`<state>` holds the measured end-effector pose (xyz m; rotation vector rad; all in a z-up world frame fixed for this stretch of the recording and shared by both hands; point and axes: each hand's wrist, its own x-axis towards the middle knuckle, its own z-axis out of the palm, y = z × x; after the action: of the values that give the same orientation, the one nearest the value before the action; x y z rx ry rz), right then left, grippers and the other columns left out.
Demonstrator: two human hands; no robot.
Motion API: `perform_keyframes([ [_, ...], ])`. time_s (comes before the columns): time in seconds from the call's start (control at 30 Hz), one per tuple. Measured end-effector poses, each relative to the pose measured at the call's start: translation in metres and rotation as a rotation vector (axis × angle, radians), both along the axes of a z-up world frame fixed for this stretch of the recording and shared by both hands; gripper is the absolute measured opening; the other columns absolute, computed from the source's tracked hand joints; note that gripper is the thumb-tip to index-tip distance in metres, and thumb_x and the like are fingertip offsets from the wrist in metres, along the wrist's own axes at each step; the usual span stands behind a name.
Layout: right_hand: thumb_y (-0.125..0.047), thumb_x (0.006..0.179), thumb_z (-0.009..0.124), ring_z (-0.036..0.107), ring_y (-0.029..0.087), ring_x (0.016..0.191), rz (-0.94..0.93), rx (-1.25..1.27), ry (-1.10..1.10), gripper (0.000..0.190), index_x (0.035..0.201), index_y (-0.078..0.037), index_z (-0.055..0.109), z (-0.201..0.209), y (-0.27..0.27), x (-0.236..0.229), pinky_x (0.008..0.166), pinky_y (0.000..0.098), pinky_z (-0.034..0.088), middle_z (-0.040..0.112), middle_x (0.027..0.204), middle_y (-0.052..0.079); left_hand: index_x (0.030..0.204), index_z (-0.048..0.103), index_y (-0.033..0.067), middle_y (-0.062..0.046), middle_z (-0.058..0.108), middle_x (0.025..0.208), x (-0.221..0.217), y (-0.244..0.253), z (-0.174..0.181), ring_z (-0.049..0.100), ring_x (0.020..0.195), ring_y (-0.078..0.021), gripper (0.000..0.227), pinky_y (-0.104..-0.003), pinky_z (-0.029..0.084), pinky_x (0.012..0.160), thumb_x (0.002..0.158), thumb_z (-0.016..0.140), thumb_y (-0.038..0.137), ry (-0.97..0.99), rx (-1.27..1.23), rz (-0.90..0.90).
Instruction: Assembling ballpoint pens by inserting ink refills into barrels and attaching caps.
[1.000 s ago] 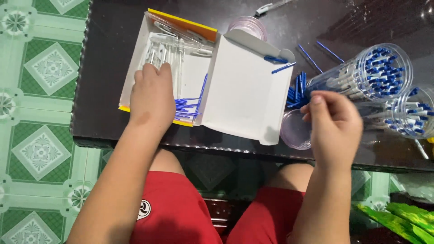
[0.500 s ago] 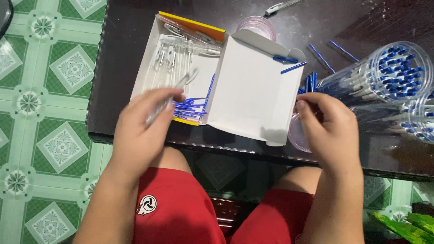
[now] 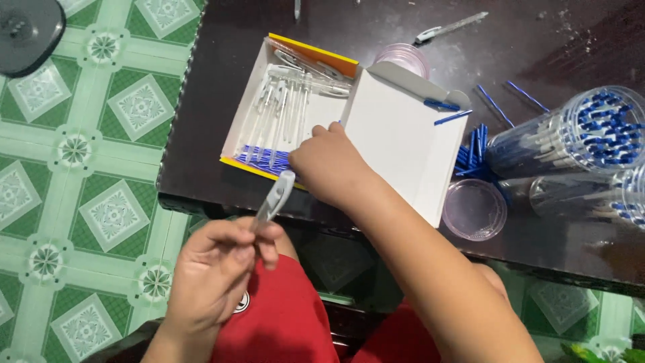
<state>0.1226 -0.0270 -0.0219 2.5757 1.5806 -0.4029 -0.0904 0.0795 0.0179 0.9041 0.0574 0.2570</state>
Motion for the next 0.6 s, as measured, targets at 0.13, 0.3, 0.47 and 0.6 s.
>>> perform_keyframes([
  [0.13, -0.020, 0.085, 0.064, 0.064, 0.036, 0.084, 0.012, 0.109, 0.016, 0.013, 0.092, -0.021, 0.074, 0.005, -0.010, 0.007, 0.078, 0.0531, 0.045, 0.074, 0.078, 0.004, 0.132, 0.051, 0.0048, -0.033, 0.069, 0.114, 0.008, -0.020, 0.001, 0.069, 0.086, -0.0356, 0.031, -0.043, 0.055, 0.085, 0.103, 0.062, 0.004, -0.011, -0.159, -0.124],
  [0.3, -0.007, 0.082, 0.056, 0.064, 0.042, 0.074, -0.136, 0.240, 0.300, 0.017, 0.091, -0.012, 0.069, 0.064, -0.059, -0.010, 0.063, 0.0517, 0.043, 0.067, 0.075, 0.015, 0.142, 0.051, 0.0047, -0.019, 0.056, 0.099, 0.027, -0.047, 0.005, 0.049, 0.076, -0.0238, 0.040, -0.036, 0.040, 0.076, 0.104, 0.057, -0.001, -0.073, -0.456, -0.361],
  [0.47, -0.004, 0.091, 0.054, 0.066, 0.031, 0.095, -0.267, 0.682, 0.509, 0.031, 0.118, -0.006, 0.070, 0.069, -0.154, -0.049, 0.085, 0.0415, 0.049, 0.074, 0.101, 0.013, 0.136, 0.053, 0.0105, -0.009, 0.046, 0.088, 0.043, -0.082, 0.016, 0.037, 0.067, -0.0162, 0.039, -0.032, 0.031, 0.065, 0.099, 0.051, 0.002, 0.021, -0.611, -0.456],
  [0.6, -0.020, 0.096, 0.066, 0.069, 0.019, 0.097, -0.684, 0.723, 0.316, 0.027, 0.119, -0.010, 0.074, 0.078, -0.219, -0.073, 0.079, 0.0304, 0.055, 0.073, 0.106, 0.006, 0.144, 0.051, 0.0090, -0.003, 0.034, 0.076, 0.050, -0.108, 0.008, 0.024, 0.057, -0.0118, 0.037, -0.028, 0.024, 0.056, 0.115, 0.040, 0.029, 0.046, -0.616, -0.455],
])
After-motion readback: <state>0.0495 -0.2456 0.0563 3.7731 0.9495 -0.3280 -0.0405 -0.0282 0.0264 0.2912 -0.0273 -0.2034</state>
